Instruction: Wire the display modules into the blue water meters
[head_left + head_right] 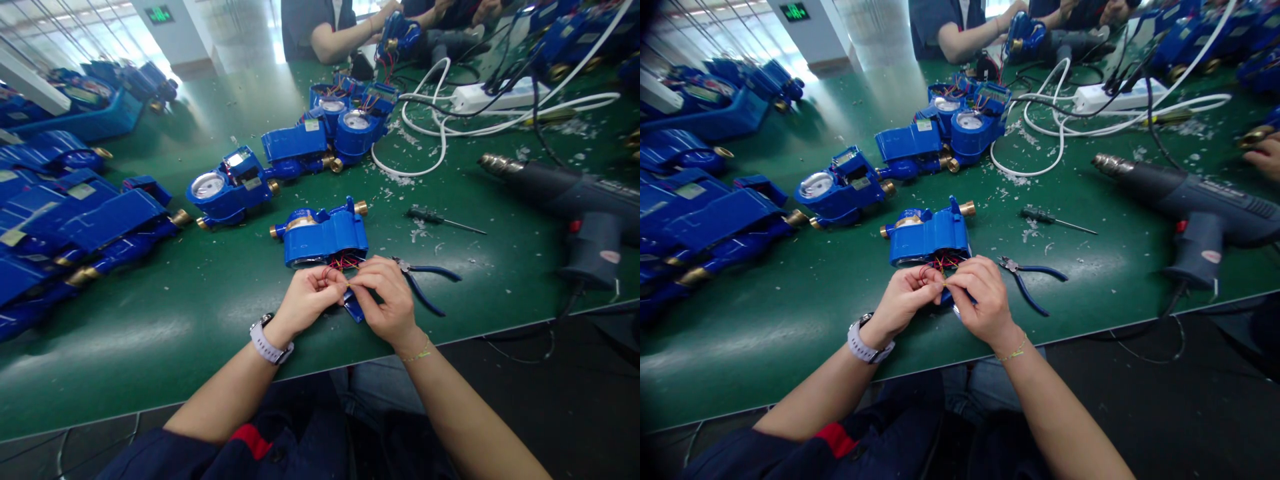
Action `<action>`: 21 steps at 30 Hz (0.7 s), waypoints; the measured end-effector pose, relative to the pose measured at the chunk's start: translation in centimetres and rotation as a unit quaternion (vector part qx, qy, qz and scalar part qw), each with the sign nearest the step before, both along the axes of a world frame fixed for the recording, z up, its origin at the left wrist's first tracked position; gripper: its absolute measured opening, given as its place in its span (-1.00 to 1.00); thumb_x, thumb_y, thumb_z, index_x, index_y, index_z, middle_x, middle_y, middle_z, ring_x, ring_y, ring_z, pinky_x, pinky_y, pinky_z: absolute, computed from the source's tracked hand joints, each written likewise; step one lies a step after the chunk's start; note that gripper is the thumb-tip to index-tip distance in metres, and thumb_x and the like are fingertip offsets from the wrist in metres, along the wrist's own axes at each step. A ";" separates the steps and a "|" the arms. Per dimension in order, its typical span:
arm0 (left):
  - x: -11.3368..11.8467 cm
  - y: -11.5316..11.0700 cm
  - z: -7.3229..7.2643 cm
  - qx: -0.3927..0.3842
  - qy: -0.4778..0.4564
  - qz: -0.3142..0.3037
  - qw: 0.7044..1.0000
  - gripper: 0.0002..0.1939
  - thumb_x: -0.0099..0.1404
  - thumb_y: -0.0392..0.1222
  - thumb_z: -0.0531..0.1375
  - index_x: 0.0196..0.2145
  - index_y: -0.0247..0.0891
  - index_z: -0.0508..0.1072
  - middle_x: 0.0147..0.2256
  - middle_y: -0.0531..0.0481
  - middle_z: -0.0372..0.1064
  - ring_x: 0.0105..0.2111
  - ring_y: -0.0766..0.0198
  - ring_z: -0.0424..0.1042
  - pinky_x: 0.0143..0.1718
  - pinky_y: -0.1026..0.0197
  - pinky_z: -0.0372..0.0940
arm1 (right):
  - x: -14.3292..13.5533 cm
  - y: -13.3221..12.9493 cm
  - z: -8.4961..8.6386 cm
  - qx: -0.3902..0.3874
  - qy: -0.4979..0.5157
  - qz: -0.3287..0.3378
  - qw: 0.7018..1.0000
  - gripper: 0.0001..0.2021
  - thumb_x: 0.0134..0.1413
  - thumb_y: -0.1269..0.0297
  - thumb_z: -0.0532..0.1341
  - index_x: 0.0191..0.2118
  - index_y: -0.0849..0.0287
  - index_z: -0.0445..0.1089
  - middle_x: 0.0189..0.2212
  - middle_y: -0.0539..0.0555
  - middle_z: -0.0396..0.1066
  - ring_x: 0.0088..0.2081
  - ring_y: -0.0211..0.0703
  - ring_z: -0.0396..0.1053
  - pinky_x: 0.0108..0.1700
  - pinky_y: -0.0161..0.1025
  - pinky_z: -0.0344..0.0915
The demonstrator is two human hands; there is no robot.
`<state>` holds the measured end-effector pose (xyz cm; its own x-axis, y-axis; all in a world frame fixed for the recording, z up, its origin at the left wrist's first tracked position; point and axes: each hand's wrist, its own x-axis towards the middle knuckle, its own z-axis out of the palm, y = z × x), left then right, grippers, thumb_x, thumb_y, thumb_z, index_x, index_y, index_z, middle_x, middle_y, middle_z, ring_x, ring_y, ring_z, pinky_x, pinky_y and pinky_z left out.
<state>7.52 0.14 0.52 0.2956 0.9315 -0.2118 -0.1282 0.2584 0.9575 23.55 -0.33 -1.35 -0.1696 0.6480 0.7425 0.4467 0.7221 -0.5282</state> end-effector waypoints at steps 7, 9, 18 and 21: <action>0.1 0.1 0.1 0.001 -0.001 0.003 1.000 -0.85 0.03 -0.22 0.30 -0.46 -0.35 0.44 -0.63 0.11 0.34 -0.62 0.46 0.24 -0.53 0.37 0.16 | 0.1 0.0 -0.1 -0.005 0.001 0.006 1.000 -0.89 0.12 0.52 0.21 -0.30 0.16 0.37 -0.37 0.06 0.41 -0.21 -0.11 0.37 -0.05 -0.02 0.31; 0.1 0.1 0.2 0.001 -0.001 0.004 1.000 -0.84 0.03 -0.21 0.31 -0.46 -0.35 0.45 -0.63 0.11 0.34 -0.63 0.46 0.23 -0.54 0.37 0.15 | 0.1 0.0 -0.1 -0.004 0.001 0.006 1.000 -0.88 0.12 0.53 0.21 -0.29 0.16 0.37 -0.37 0.06 0.41 -0.21 -0.11 0.37 -0.05 -0.02 0.31; 0.0 0.1 -0.1 -0.009 0.007 0.003 1.000 -0.77 0.02 -0.13 0.35 -0.46 -0.36 0.45 -0.63 0.09 0.34 -0.62 0.45 0.24 -0.54 0.38 0.15 | 0.2 0.0 -0.2 -0.009 0.002 0.007 1.000 -0.88 0.12 0.53 0.21 -0.29 0.16 0.36 -0.37 0.06 0.40 -0.21 -0.12 0.36 -0.05 -0.02 0.30; 0.0 0.1 -0.2 -0.008 0.002 0.000 1.000 -0.74 0.03 -0.10 0.36 -0.46 -0.36 0.45 -0.63 0.09 0.33 -0.62 0.45 0.23 -0.54 0.37 0.15 | 0.2 0.0 -0.2 -0.006 0.005 0.007 1.000 -0.88 0.12 0.53 0.21 -0.29 0.16 0.36 -0.37 0.06 0.40 -0.21 -0.12 0.36 -0.06 -0.02 0.30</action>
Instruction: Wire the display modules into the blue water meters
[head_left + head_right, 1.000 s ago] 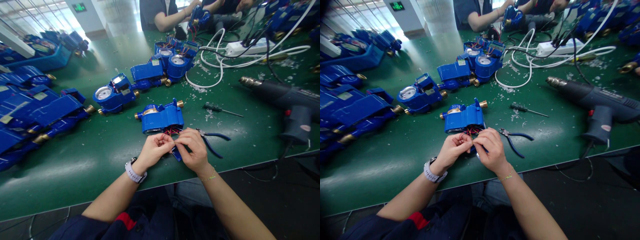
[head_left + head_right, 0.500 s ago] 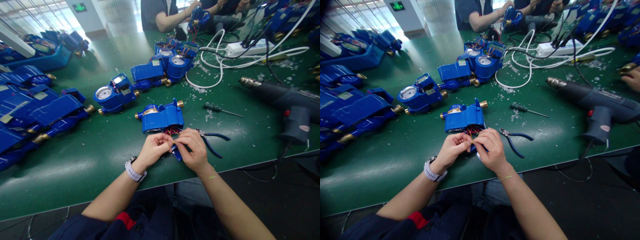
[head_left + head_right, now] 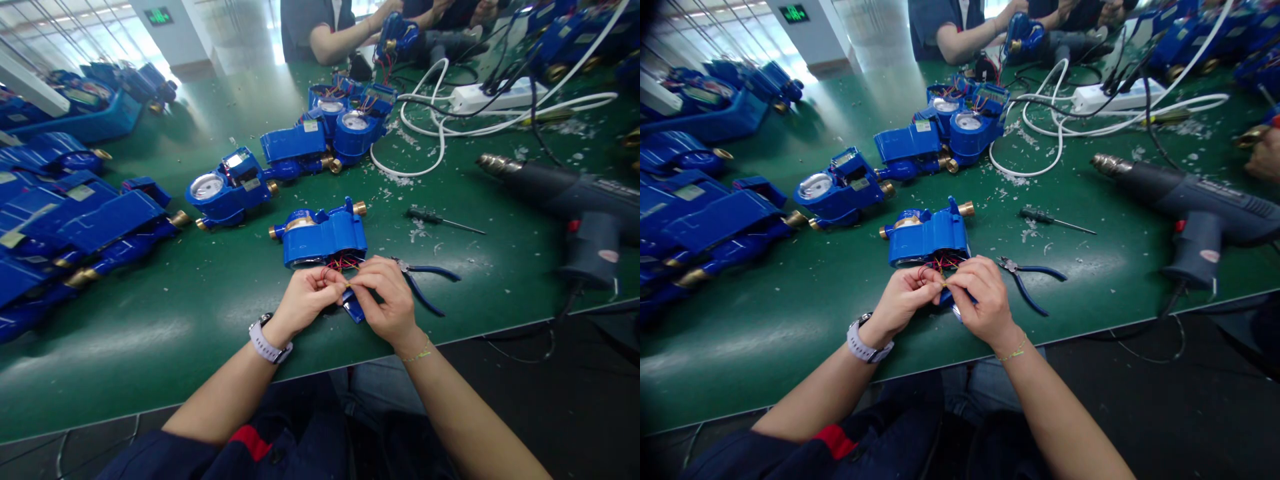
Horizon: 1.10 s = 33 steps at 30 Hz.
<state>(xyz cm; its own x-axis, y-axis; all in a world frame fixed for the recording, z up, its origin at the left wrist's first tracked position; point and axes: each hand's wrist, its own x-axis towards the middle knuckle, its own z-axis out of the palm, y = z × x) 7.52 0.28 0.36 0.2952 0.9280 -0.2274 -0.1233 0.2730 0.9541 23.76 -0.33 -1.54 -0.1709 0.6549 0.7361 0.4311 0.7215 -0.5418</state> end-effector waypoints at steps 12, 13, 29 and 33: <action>0.0 -0.1 -0.2 0.008 -0.011 -0.007 1.000 -0.66 0.06 0.02 0.36 -0.46 -0.35 0.45 -0.63 0.11 0.29 -0.63 0.47 0.16 -0.55 0.36 0.09 | 0.1 0.0 0.0 -0.001 -0.004 -0.004 1.000 -0.89 0.13 0.51 0.21 -0.30 0.16 0.38 -0.38 0.05 0.40 -0.21 -0.13 0.36 -0.04 -0.02 0.30; 0.0 0.0 -0.2 0.007 -0.008 -0.008 1.000 -0.65 0.06 0.03 0.36 -0.46 -0.35 0.45 -0.63 0.11 0.28 -0.63 0.47 0.16 -0.55 0.36 0.09 | 0.1 0.0 0.0 -0.001 -0.003 -0.004 1.000 -0.89 0.13 0.51 0.21 -0.30 0.16 0.38 -0.38 0.05 0.40 -0.21 -0.13 0.36 -0.05 -0.02 0.30; 0.1 -0.3 -0.1 0.054 -0.013 0.001 0.998 -0.76 0.16 -0.10 0.30 -0.31 -0.32 0.43 -0.51 0.05 0.40 -0.57 0.45 0.25 -0.52 0.39 0.13 | 0.0 0.0 -0.1 -0.015 -0.002 0.000 1.000 -0.89 0.16 0.51 0.18 -0.30 0.14 0.34 -0.40 0.01 0.41 -0.26 -0.17 0.36 -0.03 -0.04 0.27; 0.3 -0.6 -0.5 0.108 0.034 0.035 0.993 -0.80 0.14 -0.16 0.30 -0.30 -0.31 0.44 -0.41 0.03 0.39 -0.52 0.44 0.27 -0.49 0.37 0.16 | 0.1 0.0 -0.3 -0.019 0.004 -0.003 1.000 -0.89 0.18 0.50 0.17 -0.30 0.14 0.32 -0.41 0.00 0.41 -0.27 -0.18 0.35 -0.02 -0.06 0.26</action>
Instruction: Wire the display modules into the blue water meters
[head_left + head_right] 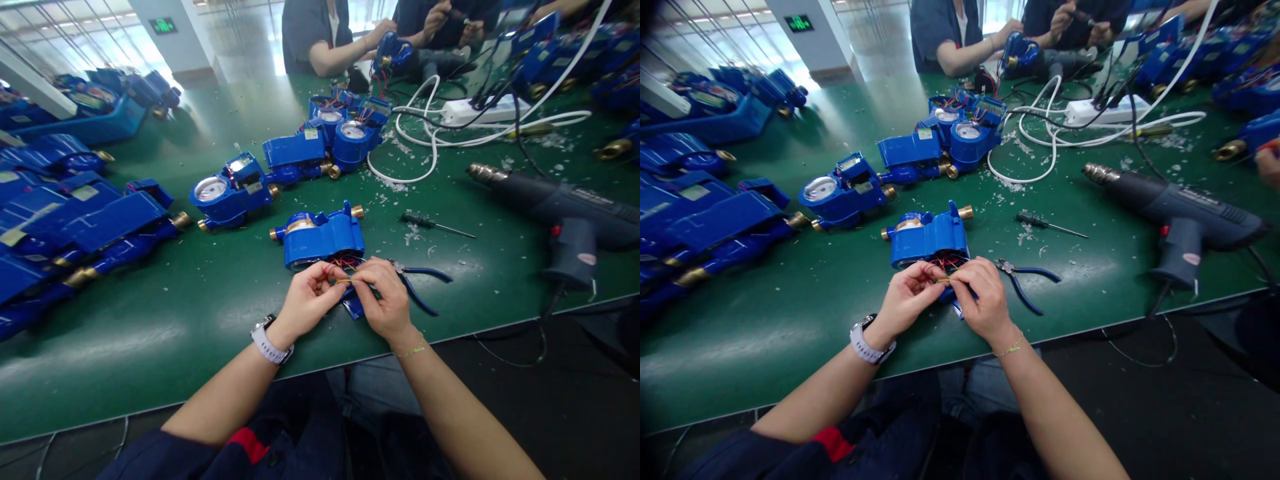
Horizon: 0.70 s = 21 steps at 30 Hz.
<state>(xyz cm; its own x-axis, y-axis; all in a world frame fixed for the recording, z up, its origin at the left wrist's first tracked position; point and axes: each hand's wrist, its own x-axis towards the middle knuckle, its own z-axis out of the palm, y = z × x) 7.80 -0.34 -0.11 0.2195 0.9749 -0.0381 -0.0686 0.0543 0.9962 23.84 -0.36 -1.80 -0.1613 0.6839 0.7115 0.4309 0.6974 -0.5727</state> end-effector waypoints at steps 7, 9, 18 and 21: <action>0.2 -0.5 0.2 0.071 0.131 0.016 0.989 -0.86 0.22 -0.15 0.23 -0.36 -0.29 0.44 -0.55 0.13 0.25 -0.62 0.46 0.05 -0.60 0.35 -0.02 | -0.3 0.0 0.1 0.007 0.002 -0.006 1.000 -0.90 0.18 0.49 0.15 -0.30 0.14 0.33 -0.41 0.00 0.42 -0.25 -0.16 0.38 -0.04 -0.06 0.28; 0.2 -0.5 0.3 0.073 0.129 0.015 0.989 -0.84 0.24 -0.13 0.21 -0.39 -0.29 0.42 -0.52 0.11 0.26 -0.60 0.44 0.06 -0.58 0.34 0.00 | -0.2 0.0 0.1 0.009 0.008 -0.006 1.000 -0.89 0.19 0.48 0.14 -0.27 0.14 0.35 -0.35 0.03 0.43 -0.22 -0.14 0.39 -0.07 -0.07 0.30; 0.2 -0.1 -0.1 0.017 0.009 0.007 1.000 -0.77 0.23 -0.06 0.22 -0.40 -0.29 0.37 -0.49 0.08 0.26 -0.51 0.39 0.15 -0.47 0.32 0.08 | 5.1 -1.2 -0.7 -0.011 0.096 -0.153 0.984 -0.81 0.16 0.37 0.19 -0.11 0.17 0.43 -0.16 0.18 0.42 -0.08 0.01 0.38 -0.01 0.07 0.29; 0.3 0.0 0.0 0.002 -0.019 0.008 1.000 -0.78 0.20 -0.08 0.24 -0.41 -0.30 0.36 -0.49 0.08 0.27 -0.52 0.41 0.14 -0.49 0.34 0.08 | 9.5 -1.9 -0.3 0.037 0.087 -0.238 0.967 -0.79 0.10 0.34 0.26 -0.12 0.20 0.48 -0.18 0.25 0.44 -0.11 0.07 0.41 -0.04 0.08 0.32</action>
<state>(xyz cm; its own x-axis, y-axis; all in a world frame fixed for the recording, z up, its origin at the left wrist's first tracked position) 8.10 -0.36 -0.16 0.2043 0.9786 -0.0256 -0.1076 0.0484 0.9930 33.30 -2.26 -2.10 0.2847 0.5975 0.7496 0.6147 0.4862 -0.6211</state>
